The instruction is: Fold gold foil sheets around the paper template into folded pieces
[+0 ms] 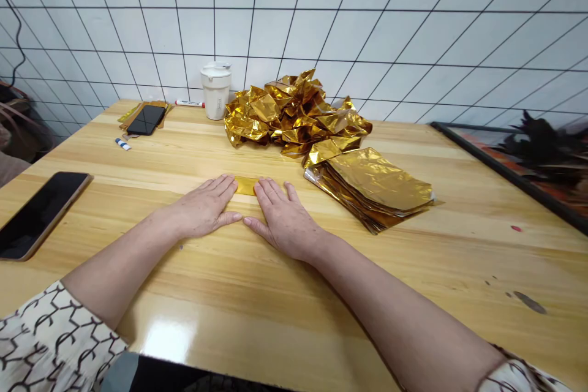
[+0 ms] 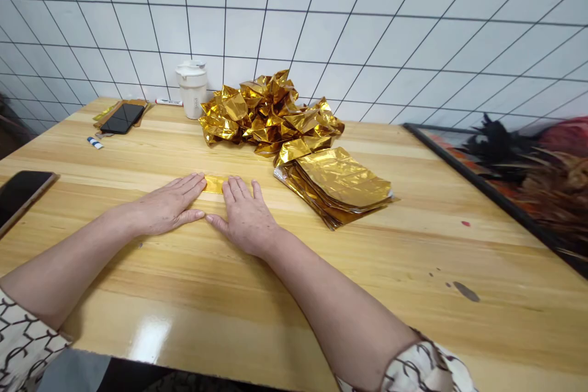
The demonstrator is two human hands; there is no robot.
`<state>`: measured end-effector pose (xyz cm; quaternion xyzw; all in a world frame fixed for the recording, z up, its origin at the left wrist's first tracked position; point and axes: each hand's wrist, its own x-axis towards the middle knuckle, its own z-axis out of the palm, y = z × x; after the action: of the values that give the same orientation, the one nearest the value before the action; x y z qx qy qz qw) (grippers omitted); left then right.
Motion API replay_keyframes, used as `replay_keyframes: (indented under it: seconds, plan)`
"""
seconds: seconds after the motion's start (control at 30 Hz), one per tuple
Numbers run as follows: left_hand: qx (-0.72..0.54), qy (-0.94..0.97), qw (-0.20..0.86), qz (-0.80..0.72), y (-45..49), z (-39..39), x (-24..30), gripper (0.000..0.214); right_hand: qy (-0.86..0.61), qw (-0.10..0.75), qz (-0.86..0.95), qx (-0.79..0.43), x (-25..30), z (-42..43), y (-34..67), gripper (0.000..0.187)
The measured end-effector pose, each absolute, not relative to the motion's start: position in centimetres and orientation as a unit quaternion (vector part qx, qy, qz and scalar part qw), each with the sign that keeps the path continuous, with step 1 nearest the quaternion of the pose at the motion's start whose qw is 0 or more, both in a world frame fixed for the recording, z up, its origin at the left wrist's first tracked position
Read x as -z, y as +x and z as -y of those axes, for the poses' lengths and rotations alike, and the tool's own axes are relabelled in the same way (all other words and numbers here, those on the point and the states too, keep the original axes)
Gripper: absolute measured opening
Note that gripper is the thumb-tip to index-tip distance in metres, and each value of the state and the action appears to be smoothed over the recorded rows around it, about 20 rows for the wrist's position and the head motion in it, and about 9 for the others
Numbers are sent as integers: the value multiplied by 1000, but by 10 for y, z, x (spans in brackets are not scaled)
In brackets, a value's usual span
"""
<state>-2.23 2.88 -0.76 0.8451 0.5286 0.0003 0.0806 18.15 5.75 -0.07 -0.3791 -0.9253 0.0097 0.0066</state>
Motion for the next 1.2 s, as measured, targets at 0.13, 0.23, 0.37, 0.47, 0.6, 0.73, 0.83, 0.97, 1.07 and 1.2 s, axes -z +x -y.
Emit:
replay_keyframes:
  seconds: [0.13,0.23,0.37,0.47,0.6,0.73,0.83,0.97,1.07,1.2]
  plan:
    - [-6,848,81,-523,-22,-32,11,76,-309,11,951,-14,-2,-57,176,70]
    - [-18,854,76,-514,-24,-33,14,73,-275,11,960,-46,-1,-57,172,72]
    - [-15,854,73,-515,-24,-33,12,72,-294,1,954,-59,-1,-59,175,70]
    - [-7,846,69,-528,-21,-32,7,71,-313,-6,948,-57,-3,-63,186,67]
    - [-28,843,43,-535,-20,-33,3,57,-323,20,946,-34,-6,-71,201,53]
    - [-37,837,23,-546,-23,-36,1,44,-322,57,945,2,-11,-78,209,40]
    - [-37,831,10,-555,-26,-39,1,38,-317,79,945,18,-12,-81,212,34]
    - [-66,837,-4,-544,-29,-44,3,30,-323,95,941,32,-10,-82,213,34]
    - [-90,831,-12,-548,-29,-45,4,27,-322,105,940,49,-8,-83,213,34]
    - [-101,819,-23,-564,-28,-43,1,28,-332,120,933,68,-4,-83,212,35]
